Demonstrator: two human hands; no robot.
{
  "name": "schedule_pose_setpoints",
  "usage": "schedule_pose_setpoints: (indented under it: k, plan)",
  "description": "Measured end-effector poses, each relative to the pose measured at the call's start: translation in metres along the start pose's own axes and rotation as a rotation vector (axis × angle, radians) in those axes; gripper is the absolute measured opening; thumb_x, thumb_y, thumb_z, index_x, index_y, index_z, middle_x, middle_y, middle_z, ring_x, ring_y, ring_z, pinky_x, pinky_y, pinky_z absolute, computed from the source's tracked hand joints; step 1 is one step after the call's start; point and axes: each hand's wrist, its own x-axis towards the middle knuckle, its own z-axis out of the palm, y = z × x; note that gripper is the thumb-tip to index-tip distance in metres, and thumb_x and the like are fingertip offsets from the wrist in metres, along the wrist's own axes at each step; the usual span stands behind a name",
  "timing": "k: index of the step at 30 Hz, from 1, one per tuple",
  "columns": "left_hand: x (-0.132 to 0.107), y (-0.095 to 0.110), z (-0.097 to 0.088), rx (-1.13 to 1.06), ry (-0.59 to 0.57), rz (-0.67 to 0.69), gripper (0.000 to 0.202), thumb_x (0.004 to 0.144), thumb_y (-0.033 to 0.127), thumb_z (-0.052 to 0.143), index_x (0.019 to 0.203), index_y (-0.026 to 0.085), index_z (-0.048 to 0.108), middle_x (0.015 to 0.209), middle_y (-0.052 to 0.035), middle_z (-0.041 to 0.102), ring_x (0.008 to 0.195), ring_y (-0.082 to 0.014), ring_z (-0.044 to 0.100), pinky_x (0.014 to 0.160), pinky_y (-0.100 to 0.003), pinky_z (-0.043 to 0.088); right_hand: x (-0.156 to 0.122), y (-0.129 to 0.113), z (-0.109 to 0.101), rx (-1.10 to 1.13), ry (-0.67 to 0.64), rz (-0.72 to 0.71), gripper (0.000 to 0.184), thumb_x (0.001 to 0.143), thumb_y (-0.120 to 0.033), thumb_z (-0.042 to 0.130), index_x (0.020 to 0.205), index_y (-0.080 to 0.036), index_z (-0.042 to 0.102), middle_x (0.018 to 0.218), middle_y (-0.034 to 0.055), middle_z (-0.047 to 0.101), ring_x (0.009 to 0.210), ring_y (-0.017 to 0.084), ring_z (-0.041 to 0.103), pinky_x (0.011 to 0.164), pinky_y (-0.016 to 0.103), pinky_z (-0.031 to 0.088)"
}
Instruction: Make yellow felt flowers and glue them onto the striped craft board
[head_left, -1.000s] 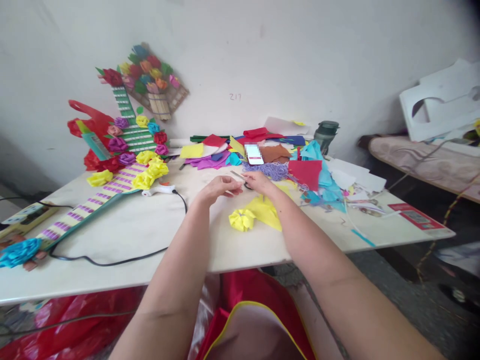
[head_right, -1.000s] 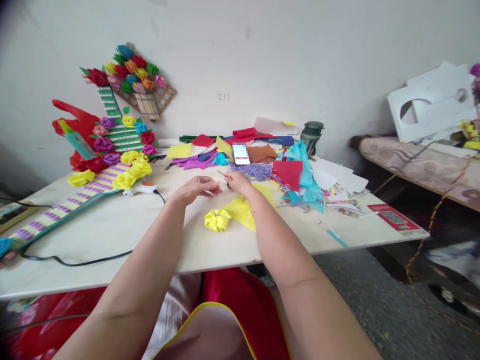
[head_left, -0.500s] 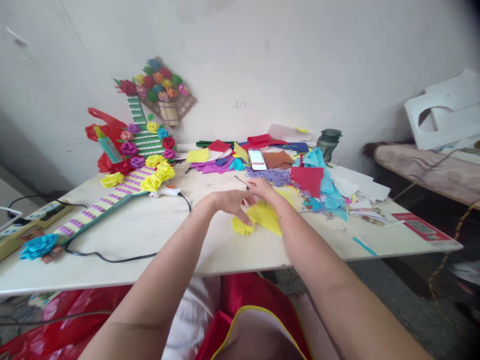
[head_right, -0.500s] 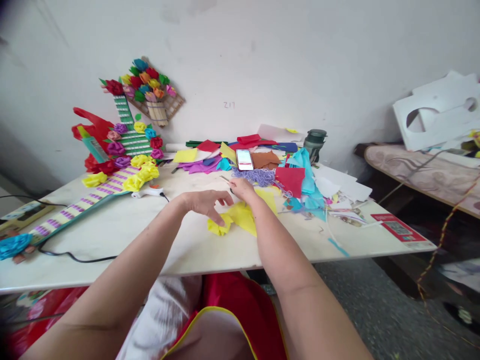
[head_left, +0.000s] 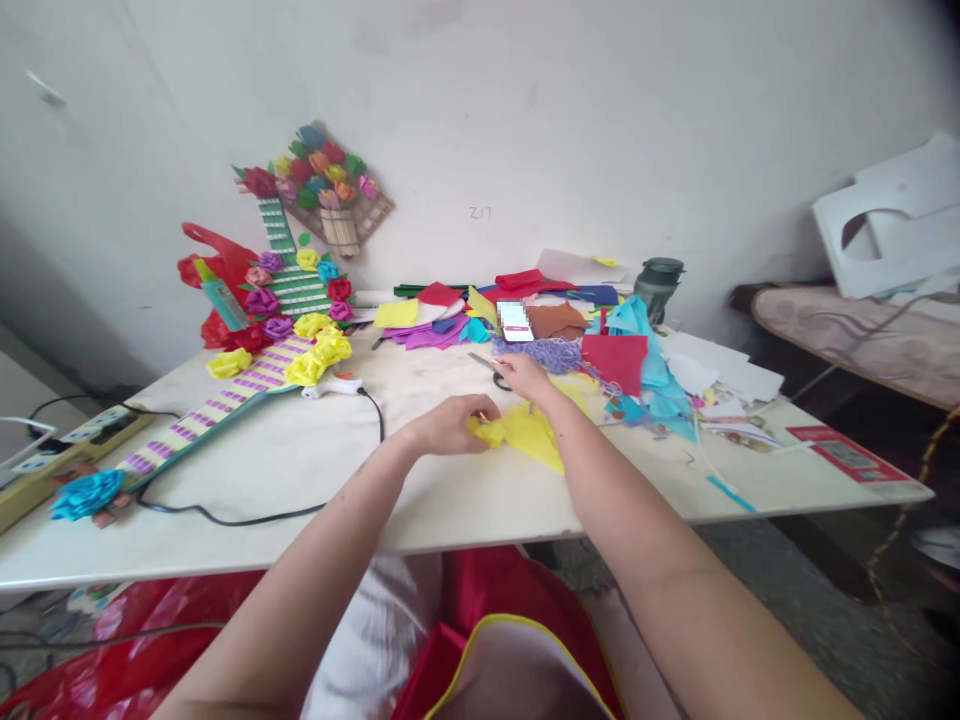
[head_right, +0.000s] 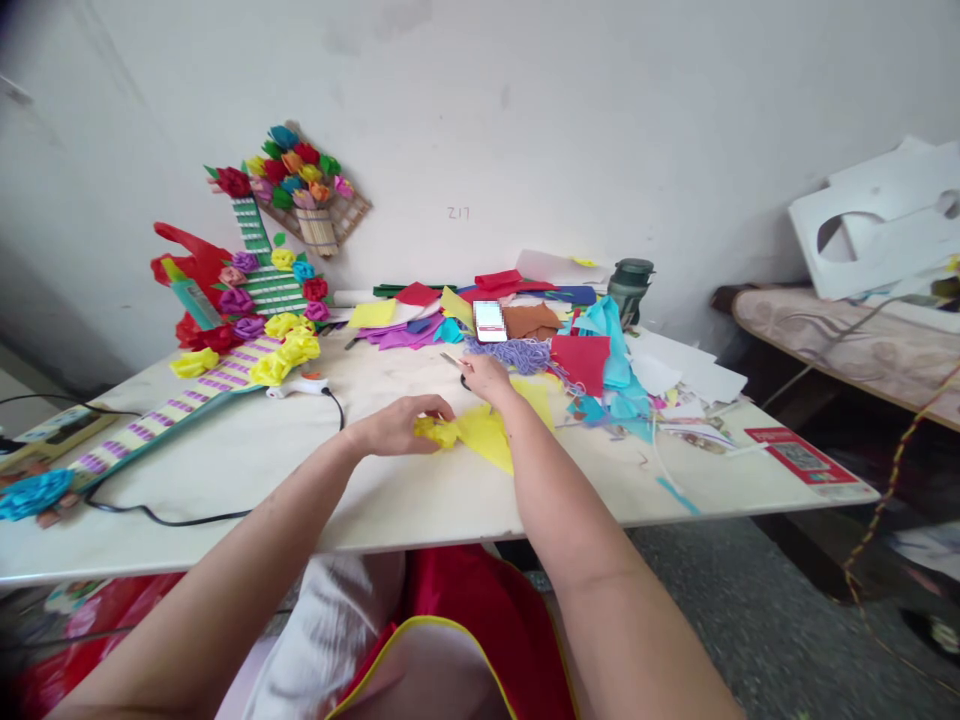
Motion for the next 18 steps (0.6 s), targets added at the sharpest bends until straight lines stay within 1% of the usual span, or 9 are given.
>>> schedule_pose_setpoints:
  k: [2,3,5,8,10,12,14,18]
  plan:
    - [0.001,-0.013,-0.007,-0.235,0.010,-0.112,0.026,0.056,0.020,0.066,0.082,0.020,0.062,0.083,-0.0046,0.062,0.074,-0.0182,0.056,0.065,-0.028,0.042,0.000,0.000,-0.001,0.003,0.006,0.002,0.031,0.083,-0.035,0.040,0.095,-0.021,0.065,0.092,0.0044,0.066,0.082,0.016,0.056,0.067,0.024,0.038]
    - [0.002,-0.019,-0.011,-0.362,0.009,-0.173,0.026,0.058,0.021,0.065,0.083,0.019,0.062,0.082,-0.0049,0.063,0.072,-0.0171,0.057,0.063,-0.027,0.042,0.000,-0.001,-0.001,0.004,0.010,-0.001,0.031,0.083,-0.034,0.039,0.095,-0.021,0.065,0.091,0.0042,0.066,0.081,0.016,0.056,0.067,0.024,0.038]
    - [0.003,-0.030,-0.016,-0.611,0.015,-0.253,0.026,0.062,0.023,0.064,0.088,0.018,0.062,0.081,-0.0061,0.064,0.067,-0.0154,0.058,0.058,-0.025,0.042,0.000,-0.001,-0.002,0.002,0.025,0.004,0.031,0.082,-0.034,0.039,0.094,-0.021,0.065,0.088,0.0042,0.066,0.079,0.016,0.056,0.066,0.024,0.038]
    - [0.008,-0.041,-0.021,-0.878,0.124,-0.324,0.021,0.061,0.021,0.065,0.082,0.017,0.063,0.085,-0.0094,0.065,0.069,-0.0167,0.061,0.058,-0.025,0.046,-0.001,-0.003,-0.003,0.014,0.064,0.007,0.032,0.082,-0.036,0.040,0.092,-0.021,0.065,0.084,0.0046,0.066,0.075,0.017,0.055,0.063,0.025,0.037]
    - [0.014,-0.044,-0.023,-0.971,0.178,-0.362,0.019,0.061,0.021,0.064,0.080,0.016,0.063,0.084,-0.0102,0.065,0.071,-0.0195,0.062,0.060,-0.029,0.048,-0.001,-0.004,-0.004,0.058,0.084,-0.007,0.032,0.082,-0.035,0.039,0.095,-0.020,0.064,0.080,0.0045,0.066,0.072,0.016,0.055,0.062,0.025,0.037]
    - [0.022,-0.045,-0.025,-1.021,0.217,-0.408,0.019,0.064,0.022,0.061,0.081,0.014,0.063,0.083,-0.0119,0.066,0.074,-0.0230,0.063,0.061,-0.033,0.050,-0.001,-0.005,-0.005,0.116,0.104,-0.023,0.032,0.082,-0.033,0.039,0.099,-0.019,0.062,0.075,0.0034,0.064,0.068,0.015,0.054,0.061,0.024,0.037]
    - [0.030,-0.045,-0.027,-1.060,0.210,-0.415,0.020,0.065,0.023,0.059,0.082,0.014,0.062,0.083,-0.0131,0.066,0.074,-0.0251,0.064,0.061,-0.036,0.051,-0.001,-0.006,-0.005,0.165,0.122,-0.036,0.031,0.081,-0.032,0.039,0.100,-0.018,0.061,0.070,0.0019,0.063,0.064,0.014,0.053,0.060,0.023,0.038]
    - [0.041,-0.050,-0.025,-1.117,0.210,-0.397,0.024,0.066,0.027,0.060,0.086,0.014,0.060,0.085,-0.0135,0.066,0.073,-0.0275,0.064,0.060,-0.039,0.052,0.000,-0.004,-0.007,0.216,0.132,-0.076,0.028,0.080,-0.033,0.042,0.094,-0.018,0.061,0.063,-0.0005,0.059,0.060,0.012,0.051,0.060,0.022,0.038]
